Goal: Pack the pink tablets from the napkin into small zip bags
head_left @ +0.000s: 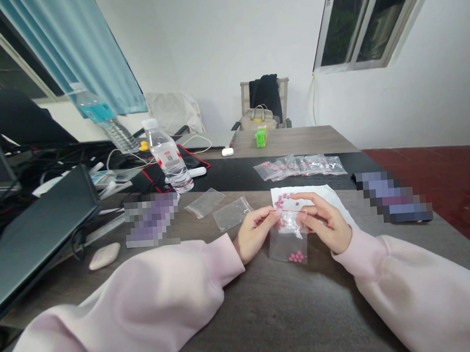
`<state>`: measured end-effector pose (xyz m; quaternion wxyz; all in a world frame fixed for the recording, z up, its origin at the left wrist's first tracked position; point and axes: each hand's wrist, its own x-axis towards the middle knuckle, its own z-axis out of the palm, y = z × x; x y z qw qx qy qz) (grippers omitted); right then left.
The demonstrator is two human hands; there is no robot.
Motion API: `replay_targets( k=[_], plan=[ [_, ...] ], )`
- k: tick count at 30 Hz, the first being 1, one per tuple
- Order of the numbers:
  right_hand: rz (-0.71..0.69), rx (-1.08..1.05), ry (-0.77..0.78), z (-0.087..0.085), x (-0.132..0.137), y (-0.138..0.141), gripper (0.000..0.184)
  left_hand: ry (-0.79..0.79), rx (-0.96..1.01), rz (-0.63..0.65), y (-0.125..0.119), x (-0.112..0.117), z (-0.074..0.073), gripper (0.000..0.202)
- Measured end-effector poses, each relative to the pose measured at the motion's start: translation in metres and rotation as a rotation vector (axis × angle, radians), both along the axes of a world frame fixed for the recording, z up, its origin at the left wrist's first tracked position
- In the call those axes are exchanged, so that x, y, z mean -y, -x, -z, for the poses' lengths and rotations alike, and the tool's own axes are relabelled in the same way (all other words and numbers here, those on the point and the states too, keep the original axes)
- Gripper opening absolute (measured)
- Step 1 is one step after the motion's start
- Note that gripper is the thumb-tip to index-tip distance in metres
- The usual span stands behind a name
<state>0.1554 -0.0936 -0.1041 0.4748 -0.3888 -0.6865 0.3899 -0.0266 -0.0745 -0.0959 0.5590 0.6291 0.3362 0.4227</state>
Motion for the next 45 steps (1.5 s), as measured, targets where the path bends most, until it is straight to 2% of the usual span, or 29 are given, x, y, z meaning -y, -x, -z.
replay_targets(
  k=[5, 10, 14, 25, 33, 45],
  plan=[
    [-0.006, 0.03, -0.008, 0.002, -0.003, 0.002, 0.026, 0.004, -0.002, 0.026, -0.002, 0.002, -0.001, 0.046],
    [-0.02, 0.085, -0.052, -0.001, -0.003, 0.0, 0.034, 0.023, -0.031, 0.053, -0.003, 0.004, -0.001, 0.042],
    [-0.029, 0.116, -0.071, -0.003, -0.003, 0.0, 0.033, -0.021, -0.084, 0.055, -0.001, 0.003, 0.003, 0.035],
    [-0.018, 0.074, 0.057, 0.0, -0.004, -0.001, 0.026, -0.118, -0.195, -0.007, 0.0, 0.006, 0.003, 0.028],
    [-0.008, -0.041, 0.106, 0.001, -0.004, -0.002, 0.025, -0.099, -0.162, -0.027, 0.0, 0.005, 0.004, 0.029],
    [-0.064, 0.048, 0.03, -0.002, -0.005, -0.004, 0.03, -0.051, -0.103, -0.006, 0.002, 0.0, 0.011, 0.028]
  ],
)
